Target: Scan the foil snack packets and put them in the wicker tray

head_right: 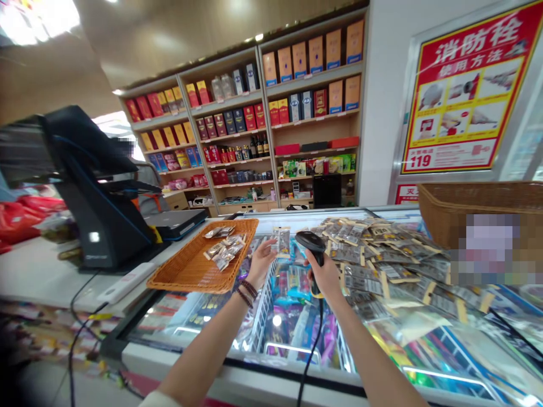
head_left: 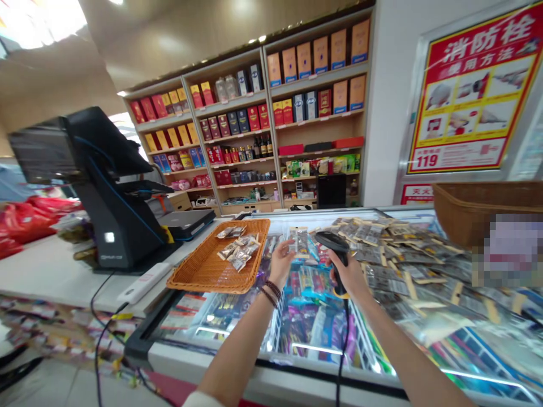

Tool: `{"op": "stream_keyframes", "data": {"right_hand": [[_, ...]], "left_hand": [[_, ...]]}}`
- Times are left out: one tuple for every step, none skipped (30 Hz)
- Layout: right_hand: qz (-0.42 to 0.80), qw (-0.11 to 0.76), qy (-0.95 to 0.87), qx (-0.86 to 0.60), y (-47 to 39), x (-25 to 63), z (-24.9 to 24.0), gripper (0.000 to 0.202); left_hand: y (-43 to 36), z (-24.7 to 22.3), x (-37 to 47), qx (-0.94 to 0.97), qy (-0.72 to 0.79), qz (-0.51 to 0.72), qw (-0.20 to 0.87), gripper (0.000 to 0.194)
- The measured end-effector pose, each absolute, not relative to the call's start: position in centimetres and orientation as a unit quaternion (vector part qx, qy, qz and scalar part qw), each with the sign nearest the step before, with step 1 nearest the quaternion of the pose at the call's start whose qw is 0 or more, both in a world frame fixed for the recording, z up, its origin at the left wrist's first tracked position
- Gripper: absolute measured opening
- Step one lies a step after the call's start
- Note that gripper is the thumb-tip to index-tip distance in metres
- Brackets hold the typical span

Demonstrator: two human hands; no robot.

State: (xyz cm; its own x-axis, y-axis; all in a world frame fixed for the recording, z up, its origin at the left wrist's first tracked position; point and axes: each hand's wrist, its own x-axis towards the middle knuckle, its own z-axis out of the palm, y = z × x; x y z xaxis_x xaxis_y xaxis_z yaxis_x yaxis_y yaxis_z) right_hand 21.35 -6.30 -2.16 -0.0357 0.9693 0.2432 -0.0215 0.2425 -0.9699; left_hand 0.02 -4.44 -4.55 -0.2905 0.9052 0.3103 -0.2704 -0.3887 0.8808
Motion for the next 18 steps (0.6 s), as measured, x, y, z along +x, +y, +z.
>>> {"op": "stream_keyframes", "data": {"right_hand": [[0.448, 0.549, -0.57, -0.416, -6.4, 21.3, -2.1, 0.064], [0.446, 0.547, -0.577, -0.41, -6.5, 21.3, -2.1, 0.064], [0.443, 0.546, -0.584, -0.406, -6.5, 21.2, -2.1, 0.064], [0.438, 0.547, -0.589, -0.403, -6.6, 21.2, -2.1, 0.063], [0.433, 0.545, -0.595, -0.402, -6.8, 21.1, -2.1, 0.062], [0.428, 0.539, -0.603, -0.403, -6.9, 21.1, -2.2, 0.06], [0.424, 0.53, -0.612, -0.406, -7.0, 21.1, -2.2, 0.059], [0.421, 0.518, -0.623, -0.408, -7.1, 21.1, -2.1, 0.057], [0.42, 0.503, -0.635, -0.409, -7.2, 21.1, -2.1, 0.056], [0.421, 0.489, -0.646, -0.408, -7.2, 21.1, -2.0, 0.056], [0.421, 0.477, -0.656, -0.406, -7.3, 21.1, -1.9, 0.055], [0.421, 0.467, -0.664, -0.403, -7.3, 21.1, -1.9, 0.056], [0.422, 0.459, -0.671, -0.4, -7.4, 21.0, -1.8, 0.056], [0.423, 0.453, -0.677, -0.398, -7.4, 20.9, -1.7, 0.056], [0.422, 0.449, -0.68, -0.398, -7.5, 20.8, -1.7, 0.057], [0.421, 0.446, -0.682, -0.399, -7.5, 20.7, -1.6, 0.057], [0.421, 0.445, -0.681, -0.4, -7.7, 20.6, -1.5, 0.058], [0.421, 0.446, -0.681, -0.401, -7.8, 20.5, -1.4, 0.058]], "left_hand": [[-4.2, -5.1, 0.1, 0.423, 0.369, 0.723, 0.402, 0.06], [-4.1, -5.6, 0.1, 0.413, 0.373, 0.731, 0.396, 0.064], [-3.9, -6.1, 0.0, 0.403, 0.378, 0.736, 0.392, 0.068], [-3.8, -6.6, -0.1, 0.396, 0.381, 0.738, 0.391, 0.072], [-3.7, -7.0, -0.3, 0.392, 0.384, 0.739, 0.392, 0.075], [-3.6, -7.4, -0.5, 0.391, 0.386, 0.737, 0.393, 0.076], [-3.5, -7.8, -0.7, 0.394, 0.388, 0.735, 0.393, 0.075], [-3.5, -8.1, -1.0, 0.397, 0.389, 0.733, 0.393, 0.074], [-3.4, -8.3, -1.2, 0.4, 0.389, 0.732, 0.391, 0.073], [-3.3, -8.5, -1.5, 0.403, 0.391, 0.73, 0.389, 0.071], [-3.2, -8.6, -1.6, 0.405, 0.394, 0.729, 0.387, 0.069], [-3.2, -8.7, -1.7, 0.406, 0.398, 0.727, 0.386, 0.067], [-3.1, -8.8, -1.8, 0.407, 0.401, 0.724, 0.386, 0.063], [-3.0, -8.8, -1.8, 0.41, 0.402, 0.722, 0.386, 0.06], [-3.0, -8.8, -1.7, 0.413, 0.403, 0.72, 0.386, 0.057], [-2.9, -8.8, -1.7, 0.416, 0.402, 0.719, 0.386, 0.055], [-2.9, -8.8, -1.6, 0.419, 0.401, 0.718, 0.384, 0.054], [-2.9, -8.8, -1.6, 0.419, 0.403, 0.718, 0.383, 0.053]]}}
